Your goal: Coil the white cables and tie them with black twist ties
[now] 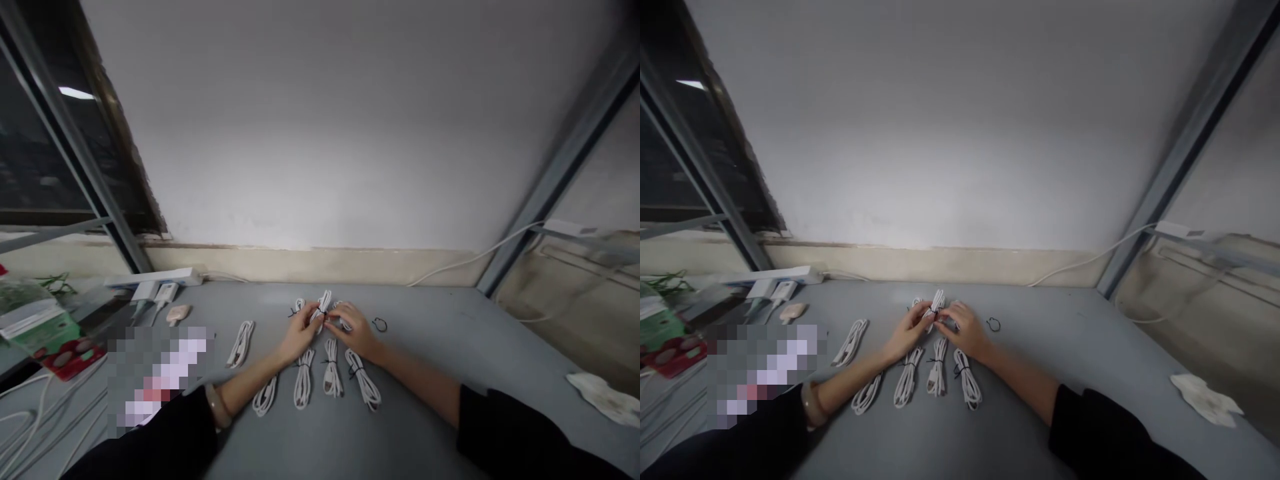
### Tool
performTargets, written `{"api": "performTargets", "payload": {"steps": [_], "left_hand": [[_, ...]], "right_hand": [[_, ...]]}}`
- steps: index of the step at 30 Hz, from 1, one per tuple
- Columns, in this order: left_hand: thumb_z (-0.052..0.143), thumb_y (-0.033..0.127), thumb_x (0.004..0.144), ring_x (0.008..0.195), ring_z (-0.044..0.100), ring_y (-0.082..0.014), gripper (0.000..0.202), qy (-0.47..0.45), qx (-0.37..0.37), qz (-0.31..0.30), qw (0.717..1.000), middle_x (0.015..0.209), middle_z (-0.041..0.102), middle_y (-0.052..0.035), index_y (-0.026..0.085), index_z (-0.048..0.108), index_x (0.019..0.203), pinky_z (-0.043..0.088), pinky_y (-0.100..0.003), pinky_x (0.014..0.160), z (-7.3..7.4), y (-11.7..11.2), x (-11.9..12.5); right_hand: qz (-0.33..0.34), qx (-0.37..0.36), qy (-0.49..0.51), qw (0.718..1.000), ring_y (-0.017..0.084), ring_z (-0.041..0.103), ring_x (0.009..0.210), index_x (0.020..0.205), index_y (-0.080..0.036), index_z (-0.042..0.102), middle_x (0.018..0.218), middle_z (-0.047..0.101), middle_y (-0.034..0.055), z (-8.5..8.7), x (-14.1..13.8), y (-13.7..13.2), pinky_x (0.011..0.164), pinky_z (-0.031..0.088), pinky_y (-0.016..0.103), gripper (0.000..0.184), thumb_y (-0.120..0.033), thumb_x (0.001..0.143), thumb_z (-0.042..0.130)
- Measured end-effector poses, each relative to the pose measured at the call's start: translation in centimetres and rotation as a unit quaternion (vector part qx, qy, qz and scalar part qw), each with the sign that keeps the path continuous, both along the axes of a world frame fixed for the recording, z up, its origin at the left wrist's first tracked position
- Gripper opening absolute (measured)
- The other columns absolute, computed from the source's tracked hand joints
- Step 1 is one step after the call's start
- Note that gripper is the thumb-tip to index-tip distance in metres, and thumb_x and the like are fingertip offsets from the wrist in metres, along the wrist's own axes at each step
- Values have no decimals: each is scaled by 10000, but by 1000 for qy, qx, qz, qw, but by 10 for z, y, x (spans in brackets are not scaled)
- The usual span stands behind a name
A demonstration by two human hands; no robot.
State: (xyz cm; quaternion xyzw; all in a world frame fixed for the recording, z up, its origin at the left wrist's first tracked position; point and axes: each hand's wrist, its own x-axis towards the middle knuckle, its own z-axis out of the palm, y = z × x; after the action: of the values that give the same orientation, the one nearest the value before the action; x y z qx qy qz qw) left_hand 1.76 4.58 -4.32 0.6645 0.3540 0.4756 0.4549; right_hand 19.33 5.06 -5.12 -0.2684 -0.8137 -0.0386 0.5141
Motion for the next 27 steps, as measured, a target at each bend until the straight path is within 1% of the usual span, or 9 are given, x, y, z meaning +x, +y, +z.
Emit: {"api": "performTargets", "payload": {"steps": [4,7,10,12,15,17,21,24,27], "left_hand": [[542,499,852,914,603,-203,406,39,6,-44,998,989,669,-70,174,570,1093,451,-339,889,5,-2,-2],[503,471,881,859,598,-193,375,74,11,-58,996,958,672,-57,178,574,1103,452,-338,864,9,-4,-3],[499,419,882,953,593,-205,346,84,24,-53,995,1093,664,-78,185,573,1126,446,-336,878,10,-6,-3],[550,395,843,946,592,-204,379,83,26,-46,995,1139,649,-86,183,558,1157,457,-323,834,8,-6,-2],[658,356,749,825,581,-178,468,89,25,-24,995,1040,654,-69,171,551,1165,456,-286,725,5,-5,-1],[673,352,732,775,566,-163,447,93,22,-12,995,981,652,-56,167,569,1125,440,-267,674,4,-4,0],[592,352,783,799,581,-174,342,76,14,-4,997,964,664,-55,171,594,1073,442,-275,686,8,-6,0],[498,314,811,729,581,-172,260,53,-9,-16,998,791,646,-18,174,593,1008,455,-293,701,13,-9,-1],[466,274,770,638,537,-157,182,25,-31,-17,999,677,591,16,190,578,887,441,-284,654,17,-9,-1]], "right_hand": [[-6,-17,16,1000,202,613,759,949,-220,626,809,676,56,0,1,0,683,506,346,121,-331,909,597],[-2,-8,8,1000,195,611,753,929,-220,619,792,677,51,0,2,-1,683,505,338,103,-300,936,554],[-6,-1,0,1000,198,611,754,933,-220,620,803,681,58,-1,1,-1,684,506,344,98,-263,942,532],[-14,-4,-3,1000,204,617,768,948,-224,628,816,685,63,-2,1,0,695,511,353,110,-251,941,522],[-20,-9,-2,1000,213,624,784,962,-226,642,828,688,70,-4,2,1,705,516,366,143,-251,946,503],[-19,-5,-2,1000,214,623,776,965,-224,646,823,686,72,-5,3,1,698,518,368,156,-249,950,492],[-34,-6,-15,999,214,619,783,971,-229,637,825,679,69,-4,4,0,706,522,370,173,-237,962,464],[-56,6,-10,998,205,615,775,954,-230,611,822,666,63,-3,3,-1,698,519,352,186,-234,978,426],[-70,15,2,997,202,611,783,952,-224,586,831,653,66,-4,2,-1,700,518,342,181,-227,980,407]]}}
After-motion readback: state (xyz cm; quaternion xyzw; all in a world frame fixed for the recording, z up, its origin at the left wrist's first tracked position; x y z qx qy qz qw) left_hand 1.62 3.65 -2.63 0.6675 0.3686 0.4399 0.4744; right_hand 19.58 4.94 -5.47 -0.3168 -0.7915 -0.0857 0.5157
